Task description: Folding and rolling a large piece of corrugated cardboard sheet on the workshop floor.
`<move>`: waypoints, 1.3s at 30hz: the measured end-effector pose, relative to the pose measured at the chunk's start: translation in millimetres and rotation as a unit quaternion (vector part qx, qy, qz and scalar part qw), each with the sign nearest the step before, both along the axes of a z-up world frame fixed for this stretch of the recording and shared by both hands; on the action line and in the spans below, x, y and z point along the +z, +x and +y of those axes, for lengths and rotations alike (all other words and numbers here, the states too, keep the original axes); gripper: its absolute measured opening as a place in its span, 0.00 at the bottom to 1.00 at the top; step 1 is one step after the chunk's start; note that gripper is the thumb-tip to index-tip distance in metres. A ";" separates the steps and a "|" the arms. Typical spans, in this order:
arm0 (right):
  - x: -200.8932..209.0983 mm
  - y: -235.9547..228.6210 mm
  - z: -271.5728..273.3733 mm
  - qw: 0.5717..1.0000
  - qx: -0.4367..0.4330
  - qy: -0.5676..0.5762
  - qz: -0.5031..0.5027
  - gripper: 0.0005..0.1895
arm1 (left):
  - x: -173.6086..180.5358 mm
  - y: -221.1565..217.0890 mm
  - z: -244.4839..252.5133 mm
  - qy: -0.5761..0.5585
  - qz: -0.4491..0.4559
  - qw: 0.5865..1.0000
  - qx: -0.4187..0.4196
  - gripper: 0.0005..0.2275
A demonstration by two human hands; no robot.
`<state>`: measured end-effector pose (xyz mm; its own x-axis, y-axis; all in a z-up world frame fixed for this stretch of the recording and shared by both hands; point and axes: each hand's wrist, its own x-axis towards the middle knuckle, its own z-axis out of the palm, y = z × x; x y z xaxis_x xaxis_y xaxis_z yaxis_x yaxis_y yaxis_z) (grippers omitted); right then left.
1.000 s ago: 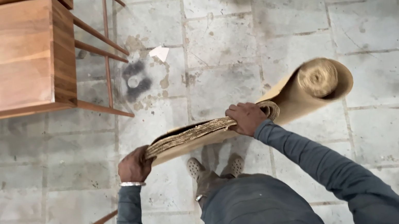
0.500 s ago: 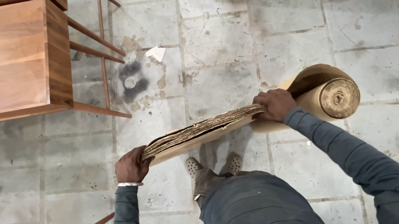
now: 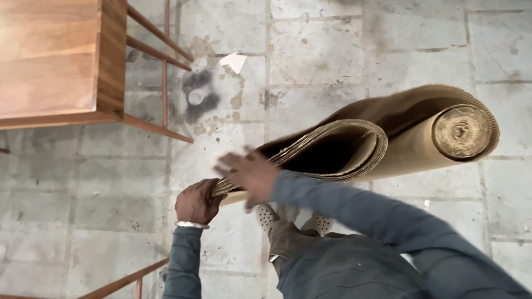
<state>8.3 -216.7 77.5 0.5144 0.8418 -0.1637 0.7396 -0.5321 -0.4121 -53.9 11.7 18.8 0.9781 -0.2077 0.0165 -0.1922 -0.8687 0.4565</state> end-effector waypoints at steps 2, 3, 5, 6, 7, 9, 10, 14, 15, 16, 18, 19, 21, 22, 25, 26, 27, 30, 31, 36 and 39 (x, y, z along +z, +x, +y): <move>-42.1 -10.0 29.5 1.000 -0.007 -0.012 -0.020 0.65 | -0.9 -2.3 -0.3 0.002 -0.002 1.000 0.004 0.14; -63.1 -14.2 44.1 0.999 -0.018 -0.027 -0.041 0.59 | -1.9 -1.8 -0.7 0.000 -0.006 1.000 0.004 0.14; -86.0 -12.7 40.2 0.997 -0.056 -0.037 -0.042 0.38 | -3.1 -0.7 1.9 -0.011 -0.012 1.000 0.005 0.15; -97.4 -14.5 35.7 0.993 -0.092 -0.050 -0.044 0.17 | -4.7 -3.4 0.7 -0.026 -0.018 0.999 0.009 0.16; -84.3 -14.5 16.4 0.994 -0.090 -0.053 -0.041 0.17 | -2.6 -7.0 0.4 -0.029 -0.015 0.999 0.011 0.16; -56.8 -4.6 -22.5 0.992 -0.111 -0.054 -0.011 0.20 | 2.3 -5.3 -1.1 -0.031 -0.008 0.999 0.018 0.16; -57.1 -4.2 -39.9 0.992 -0.115 -0.056 -0.012 0.20 | 4.7 -5.0 -1.5 -0.033 -0.009 0.999 0.015 0.16; -52.8 -4.0 -106.6 0.986 -0.160 -0.028 -0.042 0.25 | 11.8 1.7 -2.9 -0.017 0.002 1.000 0.020 0.16; -50.0 -5.3 -121.9 0.984 -0.169 -0.031 -0.036 0.24 | 13.1 2.6 -2.9 -0.012 -0.001 1.000 0.023 0.16; -48.0 -5.3 -132.7 0.984 -0.174 -0.032 -0.035 0.24 | 12.1 2.7 -2.8 -0.013 0.000 1.000 0.018 0.16; -44.0 -4.6 -153.0 0.982 -0.181 -0.034 -0.043 0.26 | 10.3 2.5 -1.6 -0.010 -0.014 1.000 0.015 0.16; -44.8 -4.2 -162.9 0.981 -0.184 -0.035 -0.042 0.26 | 7.9 2.5 -0.6 -0.011 -0.014 1.000 0.012 0.16; -46.0 -3.7 -181.1 0.978 -0.192 -0.051 -0.056 0.27 | 4.1 1.5 2.7 -0.015 -0.024 1.000 0.009 0.17; -53.6 -0.9 -195.0 0.978 -0.193 -0.052 -0.056 0.27 | 5.8 2.4 1.9 -0.016 -0.023 1.000 0.008 0.17; -60.4 3.9 -231.5 0.971 -0.201 -0.111 -0.066 0.25 | 8.9 1.4 0.3 -0.012 -0.004 1.000 0.018 0.17; -51.7 4.1 -240.6 0.967 -0.216 -0.104 -0.088 0.24 | 9.2 2.1 -0.1 -0.007 0.002 1.000 0.023 0.17; -42.6 4.2 -250.0 0.962 -0.231 -0.098 -0.110 0.24 | 9.8 2.7 -0.7 -0.002 0.008 1.000 0.027 0.17; -50.9 8.3 -276.4 0.958 -0.250 -0.070 -0.123 0.24 | 1.5 1.4 3.7 -0.007 -0.023 1.000 0.018 0.16; -46.4 10.5 -279.3 0.957 -0.253 -0.069 -0.123 0.24 | 2.3 3.5 3.1 -0.006 -0.024 1.000 0.015 0.16; -56.9 9.0 -298.9 0.962 -0.225 -0.117 -0.102 0.22 | 10.4 -0.5 -2.3 0.002 -0.006 1.000 0.028 0.16; -50.5 6.6 -296.1 0.964 -0.233 -0.087 -0.095 0.20 | 7.4 -4.2 -0.6 0.005 -0.021 0.999 0.027 0.16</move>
